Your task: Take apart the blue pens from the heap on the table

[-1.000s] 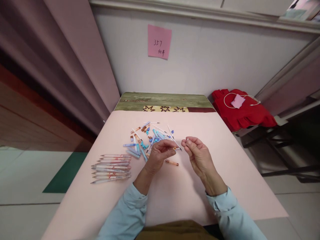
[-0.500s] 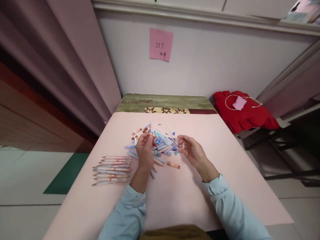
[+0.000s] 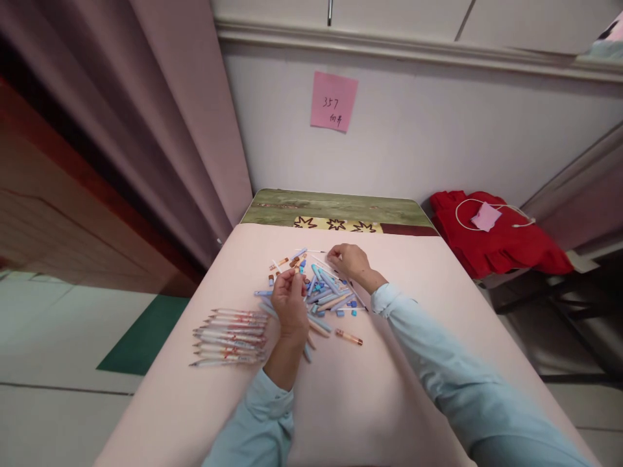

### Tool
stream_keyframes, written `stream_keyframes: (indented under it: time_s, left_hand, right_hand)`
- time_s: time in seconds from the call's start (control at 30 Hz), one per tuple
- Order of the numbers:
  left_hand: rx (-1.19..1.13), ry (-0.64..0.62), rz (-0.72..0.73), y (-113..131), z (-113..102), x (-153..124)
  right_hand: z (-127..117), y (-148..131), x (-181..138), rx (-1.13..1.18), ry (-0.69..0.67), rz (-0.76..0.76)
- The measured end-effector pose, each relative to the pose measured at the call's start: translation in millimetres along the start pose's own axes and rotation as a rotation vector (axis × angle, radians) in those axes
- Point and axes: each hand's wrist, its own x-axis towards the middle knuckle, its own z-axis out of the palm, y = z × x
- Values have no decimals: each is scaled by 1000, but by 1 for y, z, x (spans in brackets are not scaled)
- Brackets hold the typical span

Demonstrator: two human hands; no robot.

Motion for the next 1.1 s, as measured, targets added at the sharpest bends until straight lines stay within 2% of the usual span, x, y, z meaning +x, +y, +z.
stream_keyframes:
  time_s: [0.17,0.37,0.53,0.7,0.8,0.87,0.93,1.0,1.1]
  left_hand:
    - [-4,-36,-25,-3,0,-3]
    - [-5,-38,-52,-3,2,-5]
    - [-47,-68,-96,2,3,-8]
    - [-157,-213,-232,8,5,-12]
    - [-125,-309,-203,8,5,-15]
    - [-60,-358,-161,8,5,-18]
    - [14,-396,-115,10,6,-21]
    - [73,-441,-71,12,7,-24]
    - [133,-504,-15,15,9,-28]
  right_hand:
    - [9,-13,6,-101,-93,-165]
    - [12,-14,7,-142,-161,-236]
    - [16,-17,7,-110,-142,-202]
    - [14,-18,2,-11,-63,-107]
    - [4,-17,-16,224,34,-56]
    - [-5,-17,-36,701,132,1]
    - [-12,-20,-58,1074,152,26]
    - [-16,-22,-77,1233,153,64]
    - [-19,-24,-97,1246,151,81]
